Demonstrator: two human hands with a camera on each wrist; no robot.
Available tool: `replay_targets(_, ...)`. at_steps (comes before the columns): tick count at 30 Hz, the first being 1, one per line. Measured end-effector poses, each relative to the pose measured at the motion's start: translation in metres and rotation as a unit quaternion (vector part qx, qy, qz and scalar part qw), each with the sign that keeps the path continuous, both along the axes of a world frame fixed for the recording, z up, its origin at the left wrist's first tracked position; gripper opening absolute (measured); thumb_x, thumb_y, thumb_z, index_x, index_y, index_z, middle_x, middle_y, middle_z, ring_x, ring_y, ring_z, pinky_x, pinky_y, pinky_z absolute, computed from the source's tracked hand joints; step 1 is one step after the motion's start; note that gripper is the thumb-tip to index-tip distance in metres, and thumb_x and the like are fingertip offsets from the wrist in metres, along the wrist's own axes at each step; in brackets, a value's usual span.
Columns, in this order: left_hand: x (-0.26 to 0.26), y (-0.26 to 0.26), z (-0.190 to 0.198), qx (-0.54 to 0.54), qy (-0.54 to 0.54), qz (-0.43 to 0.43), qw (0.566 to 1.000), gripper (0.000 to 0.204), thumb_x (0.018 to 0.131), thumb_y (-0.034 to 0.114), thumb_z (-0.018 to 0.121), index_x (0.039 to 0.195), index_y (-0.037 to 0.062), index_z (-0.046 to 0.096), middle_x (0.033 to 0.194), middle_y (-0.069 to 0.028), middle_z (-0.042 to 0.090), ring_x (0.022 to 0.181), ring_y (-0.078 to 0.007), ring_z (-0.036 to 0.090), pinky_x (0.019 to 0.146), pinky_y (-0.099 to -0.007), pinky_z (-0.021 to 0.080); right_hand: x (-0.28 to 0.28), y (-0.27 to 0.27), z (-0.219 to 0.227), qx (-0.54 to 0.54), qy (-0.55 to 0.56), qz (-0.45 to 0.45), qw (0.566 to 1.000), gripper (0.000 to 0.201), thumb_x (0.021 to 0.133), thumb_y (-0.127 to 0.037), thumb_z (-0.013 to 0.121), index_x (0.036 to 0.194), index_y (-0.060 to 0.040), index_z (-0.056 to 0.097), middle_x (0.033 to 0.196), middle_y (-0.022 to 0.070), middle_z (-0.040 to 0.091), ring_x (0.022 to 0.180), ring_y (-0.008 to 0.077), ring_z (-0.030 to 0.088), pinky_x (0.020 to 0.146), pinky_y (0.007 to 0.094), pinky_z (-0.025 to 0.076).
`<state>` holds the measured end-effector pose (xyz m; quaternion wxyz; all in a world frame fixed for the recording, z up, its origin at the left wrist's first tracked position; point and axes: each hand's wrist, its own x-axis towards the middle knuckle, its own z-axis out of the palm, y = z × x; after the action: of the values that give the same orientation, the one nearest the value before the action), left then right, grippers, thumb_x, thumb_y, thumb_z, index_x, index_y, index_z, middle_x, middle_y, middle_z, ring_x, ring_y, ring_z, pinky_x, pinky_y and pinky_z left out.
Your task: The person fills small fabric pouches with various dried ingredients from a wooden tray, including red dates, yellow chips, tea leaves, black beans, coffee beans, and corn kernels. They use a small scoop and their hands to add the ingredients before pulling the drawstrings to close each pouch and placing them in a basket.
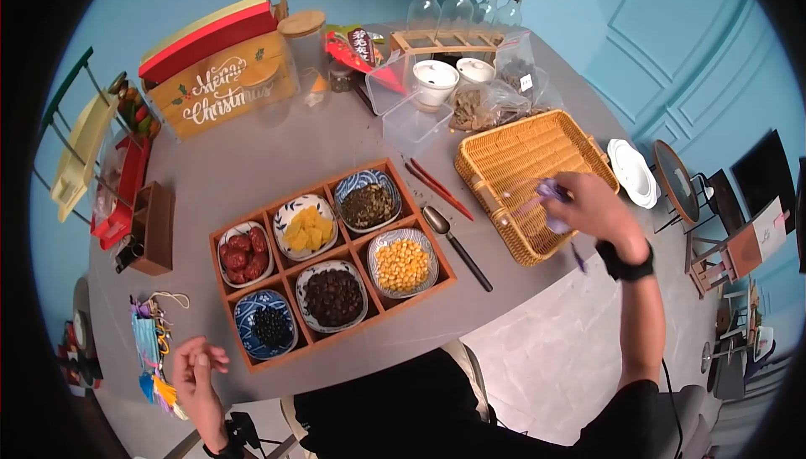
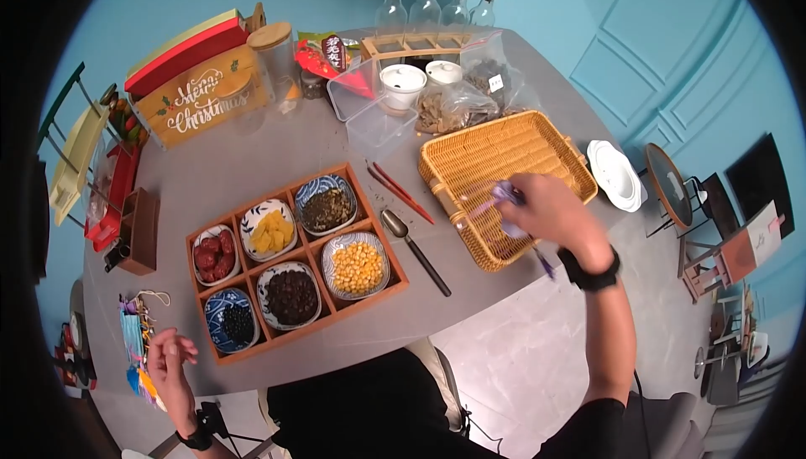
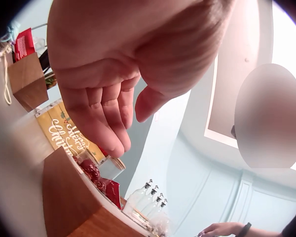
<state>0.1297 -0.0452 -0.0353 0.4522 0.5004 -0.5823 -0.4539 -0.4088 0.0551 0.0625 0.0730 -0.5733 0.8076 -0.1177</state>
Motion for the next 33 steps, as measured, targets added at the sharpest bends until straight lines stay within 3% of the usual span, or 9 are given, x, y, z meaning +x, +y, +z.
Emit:
replay_targets(4, -0.004, 0.004, -0.005, 0.019, -0.005, -0.001, 1.0, 0.024, 0.097, 0.019, 0.055, 0.111, -0.0007, 0.056, 0.086, -0.0093, 0.063, 0.075, -0.0143, 0.06, 0.066, -0.0256, 0.046, -0.047, -0.073, -0.059, 0.049, 0.017, 0.03, 0.998, 0.036, 0.077, -0.032, 0.064, 0.088, 0.0019, 0.069, 0.079, 0.0236, 0.066, 0.076, 0.0376, 0.066, 0.072, 0.0433, 0.051)
replay_targets(11, -0.007, 0.011, -0.006, 0.01, 0.006, 0.006, 1.0, 0.021, 0.096, 0.014, 0.055, 0.11, -0.0012, 0.055, 0.086, -0.0101, 0.064, 0.077, -0.0151, 0.061, 0.066, -0.0261, 0.046, -0.051, -0.131, -0.099, 0.068, -0.003, -0.012, 0.998, 0.042, 0.08, -0.035, 0.066, 0.089, 0.0058, 0.069, 0.085, 0.027, 0.067, 0.082, 0.0396, 0.066, 0.078, 0.0435, 0.052)
replay_targets(12, -0.007, 0.012, -0.007, 0.006, 0.011, 0.011, 1.0, 0.02, 0.096, 0.014, 0.055, 0.109, -0.0012, 0.055, 0.087, -0.0102, 0.064, 0.078, -0.0152, 0.061, 0.066, -0.0265, 0.046, -0.045, -0.125, -0.093, 0.07, -0.004, -0.013, 0.997, 0.042, 0.08, -0.035, 0.066, 0.089, 0.0058, 0.069, 0.085, 0.027, 0.067, 0.082, 0.0396, 0.066, 0.078, 0.0435, 0.052)
replay_targets(15, -0.005, 0.016, -0.009, 0.004, -0.02, 0.017, 1.0, 0.019, 0.095, 0.012, 0.055, 0.109, -0.0009, 0.056, 0.101, -0.0116, 0.062, 0.089, -0.0161, 0.06, 0.071, -0.0259, 0.047, -0.021, -0.095, -0.071, -0.162, -0.018, -0.045, 0.986, 0.045, 0.084, -0.036, 0.067, 0.095, 0.0075, 0.068, 0.084, 0.0272, 0.066, 0.082, 0.0394, 0.066, 0.076, 0.0434, 0.052)
replay_targets(19, -0.015, 0.02, -0.009, -0.055, -0.093, 0.02, 0.994, 0.019, 0.092, 0.008, 0.055, 0.109, -0.0001, 0.058, 0.119, -0.0129, 0.056, 0.106, -0.018, 0.056, 0.084, -0.0289, 0.046, 0.033, -0.032, -0.041, -0.037, -0.019, -0.103, 0.994, 0.044, 0.086, -0.038, 0.066, 0.092, 0.0064, 0.067, 0.08, 0.0253, 0.066, 0.078, 0.0395, 0.066, 0.072, 0.0434, 0.051)
replay_targets(22, -0.024, 0.021, -0.007, -0.057, -0.159, -0.012, 0.986, 0.022, 0.088, 0.004, 0.057, 0.109, 0.0002, 0.059, 0.133, -0.0144, 0.049, 0.122, -0.0242, 0.048, 0.099, -0.0355, 0.04, 0.061, -0.007, -0.06, -0.008, -0.026, -0.077, 0.997, 0.032, 0.088, -0.028, 0.064, 0.094, 0.0038, 0.064, 0.081, 0.0241, 0.065, 0.079, 0.041, 0.064, 0.072, 0.0463, 0.05)
replay_targets(25, -0.039, 0.018, -0.001, -0.042, -0.281, -0.064, 0.957, 0.027, 0.081, 0.004, 0.061, 0.108, -0.0004, 0.057, 0.143, -0.016, 0.043, 0.135, -0.0338, 0.039, 0.111, -0.0413, 0.028, 0.063, -0.007, -0.081, -0.086, 0.005, -0.057, 0.995, 0.025, 0.088, -0.018, 0.061, 0.1, 0.0029, 0.062, 0.086, 0.0231, 0.065, 0.084, 0.0412, 0.062, 0.074, 0.0473, 0.05)
replay_targets(29, -0.046, 0.019, -0.007, -0.048, -0.264, -0.035, 0.963, 0.028, 0.077, 0.001, 0.063, 0.105, 0.0003, 0.057, 0.146, -0.0158, 0.041, 0.136, -0.0337, 0.038, 0.111, -0.0417, 0.03, 0.075, -0.01, -0.089, -0.116, -0.012, -0.057, 0.991, 0.022, 0.087, -0.009, 0.057, 0.106, 0.0023, 0.061, 0.095, 0.0232, 0.064, 0.086, 0.0414, 0.062, 0.075, 0.0467, 0.05)
replay_targets(33, -0.042, 0.02, -0.006, -0.059, -0.282, -0.053, 0.956, 0.049, 0.062, 0.004, 0.08, 0.105, 0.003, 0.055, 0.148, -0.0182, 0.037, 0.133, -0.0367, 0.04, 0.106, -0.0422, 0.036, 0.083, -0.009, -0.096, -0.147, -0.017, -0.056, 0.987, 0.023, 0.087, -0.008, 0.057, 0.108, 0.0021, 0.061, 0.096, 0.0236, 0.063, 0.085, 0.0425, 0.062, 0.075, 0.0467, 0.05)
